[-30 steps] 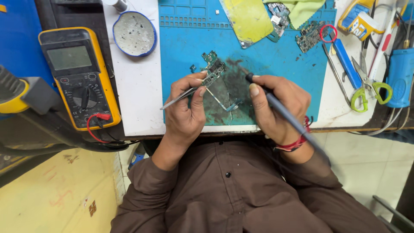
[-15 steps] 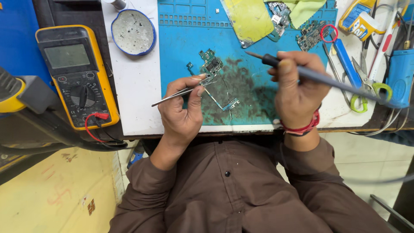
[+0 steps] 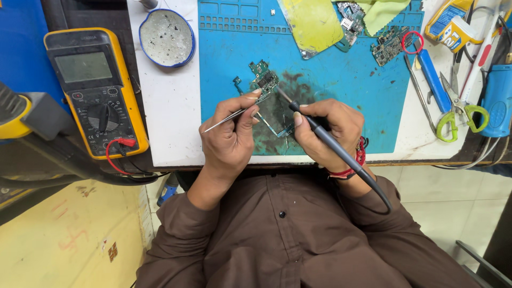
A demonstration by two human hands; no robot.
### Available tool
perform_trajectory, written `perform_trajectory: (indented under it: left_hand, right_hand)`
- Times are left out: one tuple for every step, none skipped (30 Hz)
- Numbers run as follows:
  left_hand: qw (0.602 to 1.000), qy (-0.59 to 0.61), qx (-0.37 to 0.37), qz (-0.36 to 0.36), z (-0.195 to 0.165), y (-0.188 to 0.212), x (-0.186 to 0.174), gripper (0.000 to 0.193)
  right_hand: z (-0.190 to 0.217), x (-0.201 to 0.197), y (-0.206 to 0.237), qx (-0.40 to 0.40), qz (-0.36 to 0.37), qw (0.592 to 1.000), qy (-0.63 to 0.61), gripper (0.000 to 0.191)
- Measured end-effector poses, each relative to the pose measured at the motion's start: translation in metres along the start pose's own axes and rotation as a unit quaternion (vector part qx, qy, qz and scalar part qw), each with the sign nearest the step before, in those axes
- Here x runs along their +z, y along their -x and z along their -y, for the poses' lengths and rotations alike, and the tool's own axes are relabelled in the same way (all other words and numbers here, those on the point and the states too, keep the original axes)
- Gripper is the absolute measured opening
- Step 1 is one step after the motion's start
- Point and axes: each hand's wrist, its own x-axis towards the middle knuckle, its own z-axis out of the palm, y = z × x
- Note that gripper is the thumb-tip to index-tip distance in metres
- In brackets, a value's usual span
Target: The person uses a soldering iron and tweezers to apply solder to a small green circuit board. They repeatedly heat and reflow solder on specific points while holding the board steady with tweezers.
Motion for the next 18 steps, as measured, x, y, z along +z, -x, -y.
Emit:
perform_trajectory:
  left_hand:
    - [1.0, 0.001, -0.005, -0.004, -0.0005, -0.0007, 0.0006, 0.009]
    - [1.0, 0.002, -0.009, -0.008, -0.0008, -0.0013, 0.0009, 0.009]
    - [1.0, -0.006, -0.002, -0.005, -0.001, -0.0017, 0.0005, 0.009]
    - [1.0, -0.013, 0.004, -0.002, -0.0011, -0.0019, -0.0001, 0.009]
    - [1.0, -0.021, 0.011, 0.002, -0.001, -0.0019, -0.0004, 0.009]
    - [1.0, -0.022, 0.009, 0.001, -0.0011, -0.0019, -0.0006, 0.009]
    - [1.0, -0.023, 0.008, 0.001, -0.0008, -0.0018, -0.0005, 0.009]
    - [1.0, -0.023, 0.006, 0.002, -0.0006, -0.0018, -0.0002, 0.009]
    - [1.0, -0.024, 0.005, 0.002, -0.0002, -0.0018, 0.0002, 0.009]
    - [1.0, -0.026, 0.003, 0.001, 0.0001, -0.002, 0.0005, 0.009]
    - [1.0, -0.027, 0.002, -0.001, 0.0004, -0.0019, 0.0006, 0.009]
    - [1.0, -0.028, 0.002, -0.001, 0.0006, -0.002, 0.0009, 0.009]
    - [1.0, -0.028, 0.002, -0.002, 0.0006, -0.0019, 0.0011, 0.009]
    - [1.0, -0.028, 0.001, -0.002, 0.0007, -0.0017, 0.0013, 0.009]
    - [1.0, -0.027, 0.001, -0.002, 0.0008, -0.0017, 0.0011, 0.009]
    - [1.0, -0.027, 0.001, -0.002, 0.0008, -0.0017, 0.0009, 0.009]
    - [1.0, -0.026, 0.002, -0.002, 0.0009, -0.0019, 0.0007, 0.009]
    - [1.0, -0.026, 0.001, -0.002, 0.0006, -0.0017, 0.0008, 0.009]
  right_hand:
    - [-0.0002, 0.0002, -0.0006, 0.003, 0.002, 1.0, 0.005, 0.014]
    - [-0.0003, 0.0005, -0.0012, 0.003, 0.001, 1.0, 0.002, 0.014]
    - [-0.0003, 0.001, -0.0016, 0.004, 0.0, 1.0, -0.002, 0.014]
    - [-0.0003, 0.0014, -0.0019, 0.004, 0.0, 1.0, -0.005, 0.014]
    - [-0.0005, 0.0015, -0.0021, 0.001, 0.002, 1.0, -0.006, 0.014]
    - [-0.0008, 0.0016, -0.0024, -0.002, 0.002, 1.0, -0.007, 0.015]
    - [-0.0012, 0.0015, -0.0026, -0.005, 0.002, 1.0, -0.007, 0.015]
    - [-0.0017, 0.0013, -0.0028, -0.011, 0.005, 1.0, -0.005, 0.015]
    - [-0.0022, 0.0012, -0.003, -0.018, 0.007, 1.0, -0.002, 0.015]
    - [-0.0025, 0.001, -0.0032, -0.024, 0.01, 1.0, 0.0, 0.015]
    - [-0.0026, 0.001, -0.0032, -0.025, 0.009, 1.0, -0.001, 0.015]
    - [-0.0027, 0.001, -0.0034, -0.027, 0.008, 1.0, -0.002, 0.015]
    - [-0.0026, 0.0011, -0.0037, -0.028, 0.007, 1.0, -0.003, 0.015]
    - [-0.0024, 0.0013, -0.0038, -0.03, 0.005, 1.0, -0.003, 0.015]
    - [-0.0022, 0.0016, -0.0041, -0.032, 0.004, 0.999, -0.003, 0.015]
    - [-0.002, 0.0017, -0.0042, -0.035, 0.003, 0.999, -0.003, 0.015]
    - [-0.0019, 0.0017, -0.0046, -0.036, 0.006, 0.999, -0.001, 0.015]
    - [-0.0017, 0.0014, -0.0047, -0.037, 0.009, 0.999, 0.001, 0.015]
